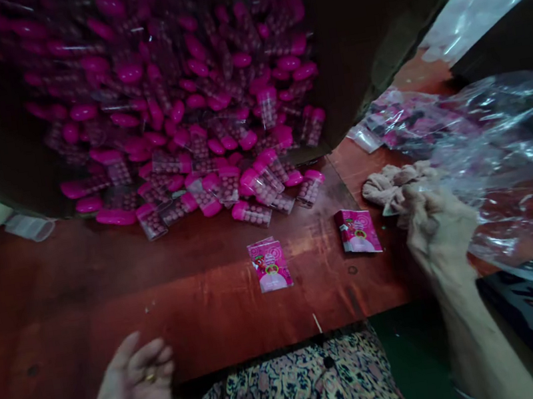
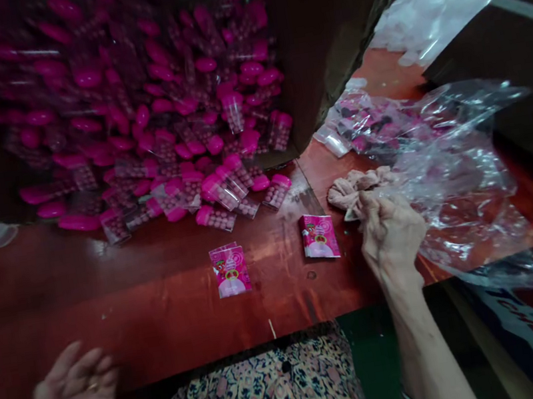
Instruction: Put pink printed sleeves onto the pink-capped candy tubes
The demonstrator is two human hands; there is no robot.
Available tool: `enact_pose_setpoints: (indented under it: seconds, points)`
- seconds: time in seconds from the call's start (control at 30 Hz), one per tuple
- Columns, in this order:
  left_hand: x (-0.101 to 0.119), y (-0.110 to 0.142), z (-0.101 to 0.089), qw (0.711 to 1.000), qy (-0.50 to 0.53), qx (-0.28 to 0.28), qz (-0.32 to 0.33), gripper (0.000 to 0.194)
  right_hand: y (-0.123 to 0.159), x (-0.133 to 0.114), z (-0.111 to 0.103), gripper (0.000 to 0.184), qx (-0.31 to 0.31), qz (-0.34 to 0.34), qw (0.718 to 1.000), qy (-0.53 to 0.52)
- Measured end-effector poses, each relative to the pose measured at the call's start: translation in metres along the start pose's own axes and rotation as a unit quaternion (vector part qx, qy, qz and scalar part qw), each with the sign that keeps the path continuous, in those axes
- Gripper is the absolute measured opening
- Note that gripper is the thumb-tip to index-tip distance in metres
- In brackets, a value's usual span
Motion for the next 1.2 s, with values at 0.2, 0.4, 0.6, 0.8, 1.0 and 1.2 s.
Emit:
enact_pose_setpoints:
  seconds: [0.2, 0.4, 0.6, 0.8, 1.0, 1.2]
  points:
    - [-0.028, 0.007, 0.074, 0.989, -0.063, -0.132, -0.035, 0.024, 0.036, -0.101, -0.02, 0.028, -0.051, -0.105, 0.965, -0.234]
    - [-0.038, 0.004, 0.079, 0.985, -0.08, -0.148, -0.042, 0.017, 0.067, -0.147, 0.007, 0.014, -0.165, -0.148, 0.926, -0.306]
    - [-0.04, -0.002, 0.079, 0.985, -0.104, -0.14, 0.001, 0.018, 0.064, -0.143, 0.003, 0.023, -0.106, -0.161, 0.925, -0.328]
    - [-0.036, -0.004, 0.099, 0.954, -0.179, -0.239, 0.022, 0.019, 0.071, -0.15, -0.021, 0.02, -0.032, -0.279, 0.876, -0.392]
    - [-0.032, -0.001, 0.114, 0.975, -0.049, -0.218, -0.003, 0.006, 0.066, -0.164, -0.023, 0.028, -0.162, 0.011, 0.797, -0.583]
    - [-0.029, -0.004, 0.109, 0.984, 0.006, -0.176, -0.034, 0.015, 0.065, -0.178, -0.023, 0.024, -0.208, -0.014, 0.779, -0.592]
Point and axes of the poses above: each hand's wrist, its own y-axis away from the middle knuckle, its own z-axis out of the palm, x = y × z, the point moved 1 cm from there along -y, towards the middle knuckle, and after that the axes turned 11 degrees about -z, right-handed, at the moved point
